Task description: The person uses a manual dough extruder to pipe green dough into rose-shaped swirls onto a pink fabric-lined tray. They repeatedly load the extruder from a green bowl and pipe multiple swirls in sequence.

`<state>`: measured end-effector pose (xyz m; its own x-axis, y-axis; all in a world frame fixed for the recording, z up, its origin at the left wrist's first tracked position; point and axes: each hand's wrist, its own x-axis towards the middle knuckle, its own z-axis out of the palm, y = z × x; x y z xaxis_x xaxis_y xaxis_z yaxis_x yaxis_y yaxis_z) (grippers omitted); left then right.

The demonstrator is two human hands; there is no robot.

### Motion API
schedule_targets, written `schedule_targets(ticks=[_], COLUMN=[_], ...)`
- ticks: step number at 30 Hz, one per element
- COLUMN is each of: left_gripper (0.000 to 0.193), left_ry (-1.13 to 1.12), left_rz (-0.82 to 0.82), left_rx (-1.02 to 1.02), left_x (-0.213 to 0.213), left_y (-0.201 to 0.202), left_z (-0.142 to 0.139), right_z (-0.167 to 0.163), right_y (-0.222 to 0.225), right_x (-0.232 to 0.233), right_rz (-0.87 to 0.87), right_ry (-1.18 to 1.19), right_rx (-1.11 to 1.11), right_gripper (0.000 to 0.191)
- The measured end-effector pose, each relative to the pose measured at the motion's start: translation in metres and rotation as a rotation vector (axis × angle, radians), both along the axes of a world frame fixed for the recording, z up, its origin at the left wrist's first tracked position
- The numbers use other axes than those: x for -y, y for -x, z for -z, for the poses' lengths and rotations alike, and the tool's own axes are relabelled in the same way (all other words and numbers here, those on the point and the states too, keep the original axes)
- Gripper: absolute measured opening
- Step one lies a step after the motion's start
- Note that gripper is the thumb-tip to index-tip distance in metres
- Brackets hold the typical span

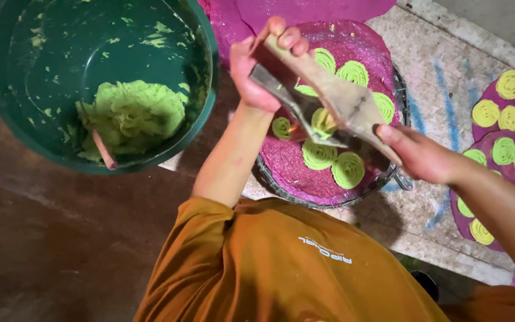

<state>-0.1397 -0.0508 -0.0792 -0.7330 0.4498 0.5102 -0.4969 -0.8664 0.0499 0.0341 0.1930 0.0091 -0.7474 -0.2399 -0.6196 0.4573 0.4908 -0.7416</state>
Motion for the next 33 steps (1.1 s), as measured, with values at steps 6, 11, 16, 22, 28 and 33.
schedule_targets(ticks=[6,11,16,22,28,33], left_gripper=[0.036,0.036,0.035,0.037,0.033,0.036], left_ry=[-0.044,0.015,0.039,0.012,-0.025,0.024], left_rz=[0.033,0.023,-0.037,-0.001,0.013,0.016], left_rx=[-0.065,-0.098,-0.042,0.040,-0.028,-0.064], left_x=[-0.009,0.024,0.034,-0.008,-0.024,0.004], left_y=[0.026,0.032,0.009,-0.005,0.020,0.034], left_z=[-0.008,-0.011,-0.005,-0.003,-0.021,-0.031], right_z=[-0.002,0.004,0.012,0.004,-0.001,-0.003], right_y=[0.020,0.025,0.003,-0.014,0.000,0.019], right_x=[0.016,0.043,0.036,-0.002,0.001,0.038], right_rz=[0.025,0.083,0.014,0.152,0.067,0.068], right_ry=[-0.209,-0.154,-0.110,-0.135,-0.195,-0.239], right_rx=[-0.242,-0.072,-0.124,0.063,-0.257,-0.284], right_gripper=[0.073,0.074,0.074,0.079,0.073,0.067])
